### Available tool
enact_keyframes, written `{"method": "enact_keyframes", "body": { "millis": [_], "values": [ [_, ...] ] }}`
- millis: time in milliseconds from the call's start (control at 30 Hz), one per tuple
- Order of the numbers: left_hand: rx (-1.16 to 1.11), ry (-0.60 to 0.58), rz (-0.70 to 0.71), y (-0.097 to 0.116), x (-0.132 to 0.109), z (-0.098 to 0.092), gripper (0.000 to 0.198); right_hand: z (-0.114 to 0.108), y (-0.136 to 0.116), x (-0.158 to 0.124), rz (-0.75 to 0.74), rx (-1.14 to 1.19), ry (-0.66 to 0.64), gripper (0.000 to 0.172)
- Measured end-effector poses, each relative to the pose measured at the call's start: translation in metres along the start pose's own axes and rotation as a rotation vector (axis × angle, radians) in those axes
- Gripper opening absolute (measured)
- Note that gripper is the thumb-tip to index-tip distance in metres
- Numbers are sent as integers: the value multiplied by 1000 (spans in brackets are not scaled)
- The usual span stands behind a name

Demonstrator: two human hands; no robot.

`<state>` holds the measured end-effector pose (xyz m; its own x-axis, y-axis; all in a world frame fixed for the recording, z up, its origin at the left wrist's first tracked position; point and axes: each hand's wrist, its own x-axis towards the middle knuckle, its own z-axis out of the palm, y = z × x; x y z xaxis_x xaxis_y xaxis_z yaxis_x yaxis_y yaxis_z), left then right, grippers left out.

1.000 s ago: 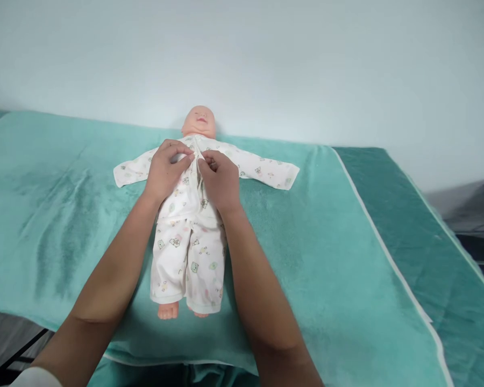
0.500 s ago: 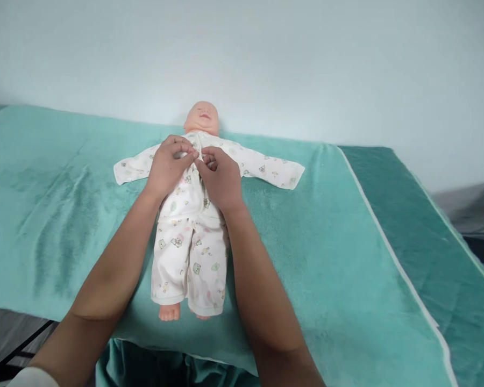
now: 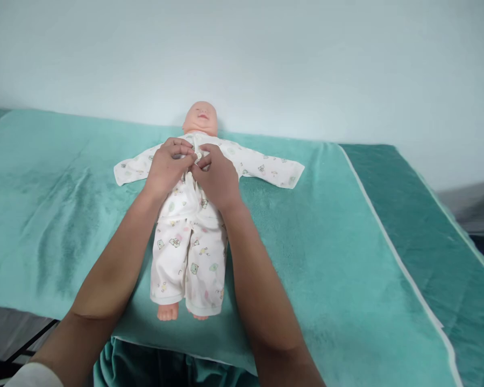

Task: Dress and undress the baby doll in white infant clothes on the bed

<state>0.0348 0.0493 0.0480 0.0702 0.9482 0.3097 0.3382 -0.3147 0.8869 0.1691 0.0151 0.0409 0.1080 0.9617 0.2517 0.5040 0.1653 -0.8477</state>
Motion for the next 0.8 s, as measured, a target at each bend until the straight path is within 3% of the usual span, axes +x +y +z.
{"method": "enact_keyframes", "body": {
  "millis": [100,200,367,533,667,800],
  "values": [
    [54,35,0,-2,1,0,11,-1,0,-2,-11,-4,-11,40],
    [110,81,86,-7,0,-1,19,-4,-1,-6,-29,-13,-26,39],
    [167,-15,220,-17,-12,-7,24,-11,-15,-28,-33,-226,14,15],
    [245,-99,293,-18,-26,-14,32,-7,-20,-50,-42,-348,63,17],
    [121,-81,278,-14,-35,-20,18,-9,-8,-49,-53,-162,53,10],
    [101,-94,256,-9,-44,-24,7,-14,2,-43,25,139,29,14]
  ]
}}
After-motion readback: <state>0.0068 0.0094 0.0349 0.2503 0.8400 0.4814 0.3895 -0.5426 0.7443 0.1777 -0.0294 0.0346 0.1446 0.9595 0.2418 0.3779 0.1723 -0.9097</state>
